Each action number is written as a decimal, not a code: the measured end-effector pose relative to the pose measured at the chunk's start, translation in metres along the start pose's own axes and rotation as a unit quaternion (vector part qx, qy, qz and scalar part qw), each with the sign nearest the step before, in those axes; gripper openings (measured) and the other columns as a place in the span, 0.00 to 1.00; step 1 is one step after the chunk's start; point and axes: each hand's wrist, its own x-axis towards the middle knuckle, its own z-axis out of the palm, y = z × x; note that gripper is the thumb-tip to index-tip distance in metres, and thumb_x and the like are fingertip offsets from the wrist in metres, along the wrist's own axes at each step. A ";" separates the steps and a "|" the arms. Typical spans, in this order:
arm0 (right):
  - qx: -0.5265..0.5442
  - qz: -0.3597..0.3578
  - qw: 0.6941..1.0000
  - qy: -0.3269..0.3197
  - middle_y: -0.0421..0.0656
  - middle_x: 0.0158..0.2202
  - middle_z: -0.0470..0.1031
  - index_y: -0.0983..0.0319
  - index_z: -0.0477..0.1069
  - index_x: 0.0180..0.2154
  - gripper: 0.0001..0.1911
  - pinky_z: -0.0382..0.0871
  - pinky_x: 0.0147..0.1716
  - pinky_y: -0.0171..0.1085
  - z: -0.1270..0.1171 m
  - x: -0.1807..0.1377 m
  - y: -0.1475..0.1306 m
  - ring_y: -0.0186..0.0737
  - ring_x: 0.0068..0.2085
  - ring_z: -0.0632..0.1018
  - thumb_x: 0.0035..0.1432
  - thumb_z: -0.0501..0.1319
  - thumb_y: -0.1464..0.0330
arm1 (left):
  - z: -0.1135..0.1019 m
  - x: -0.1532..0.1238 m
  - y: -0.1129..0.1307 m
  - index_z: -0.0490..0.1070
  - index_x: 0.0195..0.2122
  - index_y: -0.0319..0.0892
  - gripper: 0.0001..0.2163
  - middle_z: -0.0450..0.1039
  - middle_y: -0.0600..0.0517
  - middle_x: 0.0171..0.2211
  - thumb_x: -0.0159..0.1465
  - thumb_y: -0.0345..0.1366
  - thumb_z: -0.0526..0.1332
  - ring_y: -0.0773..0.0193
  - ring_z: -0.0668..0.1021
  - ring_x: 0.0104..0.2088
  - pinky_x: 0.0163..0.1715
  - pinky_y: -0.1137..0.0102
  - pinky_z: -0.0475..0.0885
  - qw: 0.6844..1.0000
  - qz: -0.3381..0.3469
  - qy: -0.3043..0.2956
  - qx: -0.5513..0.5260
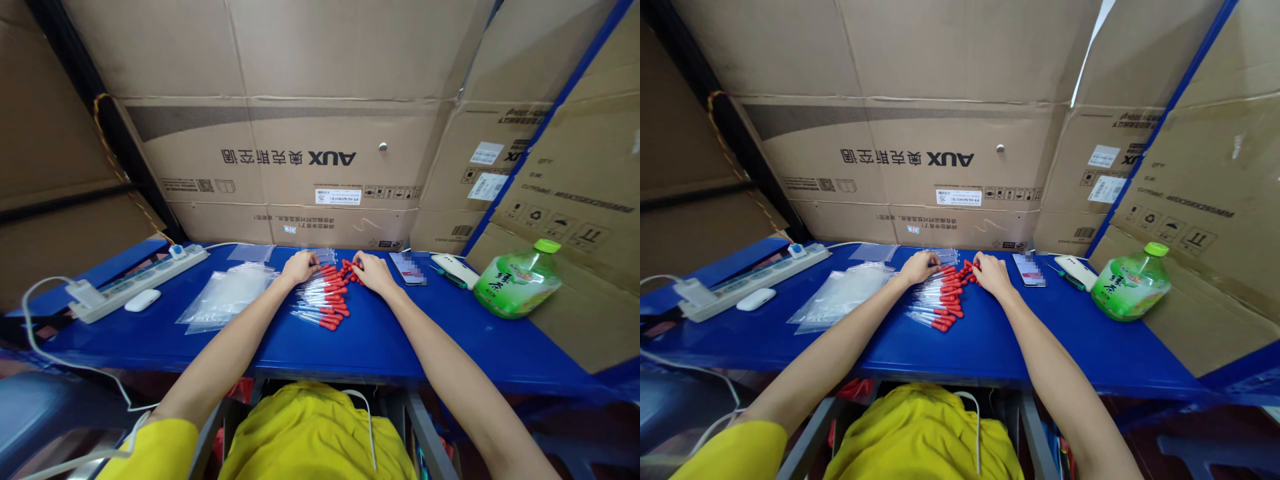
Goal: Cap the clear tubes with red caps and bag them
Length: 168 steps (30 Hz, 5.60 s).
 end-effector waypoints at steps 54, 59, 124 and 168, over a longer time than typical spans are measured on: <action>0.418 -0.044 0.896 0.143 0.43 0.32 0.82 0.60 0.78 0.39 0.13 0.75 0.37 0.39 -0.001 -0.006 -0.047 0.42 0.32 0.80 0.60 0.64 0.58 | -0.018 -0.027 0.049 0.70 0.47 0.43 0.16 0.80 0.46 0.43 0.77 0.42 0.45 0.58 0.80 0.44 0.45 0.68 0.70 0.977 0.152 0.057 -0.137; 0.417 -0.042 0.898 0.136 0.42 0.30 0.81 0.59 0.78 0.38 0.13 0.73 0.35 0.39 -0.001 -0.007 -0.047 0.41 0.31 0.79 0.60 0.64 0.57 | -0.019 -0.030 0.056 0.70 0.49 0.44 0.16 0.79 0.49 0.39 0.77 0.44 0.46 0.59 0.80 0.40 0.42 0.68 0.70 0.979 0.130 0.068 -0.143; 0.525 -0.005 0.849 0.069 0.41 0.27 0.78 0.61 0.79 0.37 0.21 0.66 0.24 0.35 -0.007 -0.007 -0.046 0.35 0.23 0.72 0.54 0.69 0.49 | -0.028 -0.018 0.028 0.77 0.49 0.40 0.19 0.82 0.47 0.47 0.75 0.46 0.52 0.59 0.81 0.47 0.50 0.68 0.70 0.952 0.208 0.017 -0.222; 0.541 -0.018 0.839 0.063 0.41 0.23 0.77 0.62 0.80 0.34 0.20 0.72 0.29 0.38 -0.010 -0.013 -0.055 0.39 0.26 0.77 0.54 0.70 0.50 | -0.048 -0.029 0.043 0.80 0.40 0.38 0.21 0.78 0.47 0.32 0.75 0.45 0.51 0.64 0.76 0.30 0.34 0.71 0.64 0.950 0.279 0.014 -0.143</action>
